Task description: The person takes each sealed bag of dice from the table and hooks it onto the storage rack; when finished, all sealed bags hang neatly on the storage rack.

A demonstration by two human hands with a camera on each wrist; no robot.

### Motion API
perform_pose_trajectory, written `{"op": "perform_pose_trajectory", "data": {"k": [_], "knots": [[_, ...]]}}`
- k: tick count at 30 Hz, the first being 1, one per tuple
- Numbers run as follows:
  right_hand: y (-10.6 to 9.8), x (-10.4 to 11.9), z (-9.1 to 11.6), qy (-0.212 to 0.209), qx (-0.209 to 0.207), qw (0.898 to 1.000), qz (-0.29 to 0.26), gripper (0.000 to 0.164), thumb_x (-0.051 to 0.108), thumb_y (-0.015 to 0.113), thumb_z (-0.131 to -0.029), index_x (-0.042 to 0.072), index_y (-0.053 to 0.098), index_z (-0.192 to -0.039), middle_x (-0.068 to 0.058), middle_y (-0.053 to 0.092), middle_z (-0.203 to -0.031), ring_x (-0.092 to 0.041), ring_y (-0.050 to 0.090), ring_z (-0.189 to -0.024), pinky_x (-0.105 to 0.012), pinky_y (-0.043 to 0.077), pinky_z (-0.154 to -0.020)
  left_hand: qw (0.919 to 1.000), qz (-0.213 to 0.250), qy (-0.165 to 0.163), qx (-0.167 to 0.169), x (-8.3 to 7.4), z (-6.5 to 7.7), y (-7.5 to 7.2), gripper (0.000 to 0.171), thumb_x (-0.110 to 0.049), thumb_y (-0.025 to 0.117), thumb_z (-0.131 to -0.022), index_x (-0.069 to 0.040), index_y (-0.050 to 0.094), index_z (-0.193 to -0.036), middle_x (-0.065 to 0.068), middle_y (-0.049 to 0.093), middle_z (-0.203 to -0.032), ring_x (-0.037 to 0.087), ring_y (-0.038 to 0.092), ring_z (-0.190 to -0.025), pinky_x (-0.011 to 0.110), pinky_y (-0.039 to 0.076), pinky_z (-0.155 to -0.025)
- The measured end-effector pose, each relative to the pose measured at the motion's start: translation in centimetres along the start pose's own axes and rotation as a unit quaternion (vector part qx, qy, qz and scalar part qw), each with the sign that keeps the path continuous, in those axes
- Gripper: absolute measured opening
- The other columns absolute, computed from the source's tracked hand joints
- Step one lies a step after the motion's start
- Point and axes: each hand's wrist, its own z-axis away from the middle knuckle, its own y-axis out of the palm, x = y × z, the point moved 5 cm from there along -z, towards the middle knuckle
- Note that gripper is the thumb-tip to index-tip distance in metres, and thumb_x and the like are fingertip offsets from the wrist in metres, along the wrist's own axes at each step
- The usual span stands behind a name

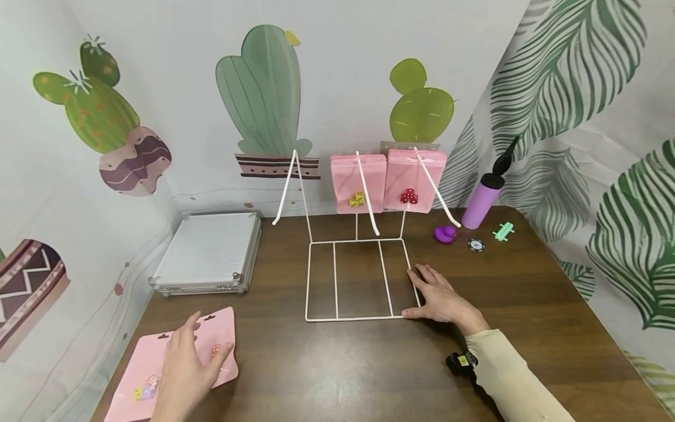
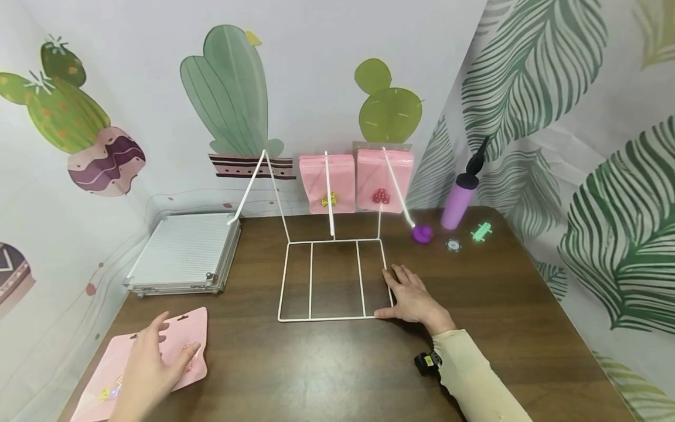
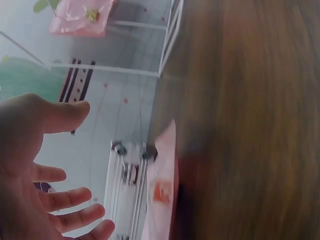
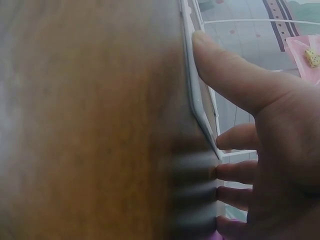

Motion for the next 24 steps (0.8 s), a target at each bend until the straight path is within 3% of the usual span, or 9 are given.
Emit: {"op": "perform_pose_trajectory", "data": {"k": [16,24], "knots": [[0.0,-0.1,-0.1,0.0,0.001,1.0,0.005,0.102,0.056,0.076,-0.076,-0.002,0.033,-0.149,-0.032,0.024,-0.154,-0.052,0.018,-0.142,-0.064,0.018,-0.114,0.9931,-0.051,-0.082,0.067,3.3,0.6,0.8,0.093,-0.034,0.082,-0.074,0.006,0.034,-0.142,0.037,0.042,-0.125,0.054,0.036,-0.115,0.064,0.034,-0.088],[0.0,-0.1,-0.1,-0.003,-0.001,1.0,0.006,0.103,0.056,0.075,-0.076,-0.001,0.033,-0.15,-0.032,0.025,-0.154,-0.051,0.018,-0.142,-0.063,0.019,-0.114,0.9888,-0.081,-0.103,0.072,4.6,0.4,1.9,0.098,-0.037,0.083,-0.071,0.009,0.032,-0.142,0.042,0.039,-0.119,0.058,0.034,-0.107,0.063,0.032,-0.081]]}}
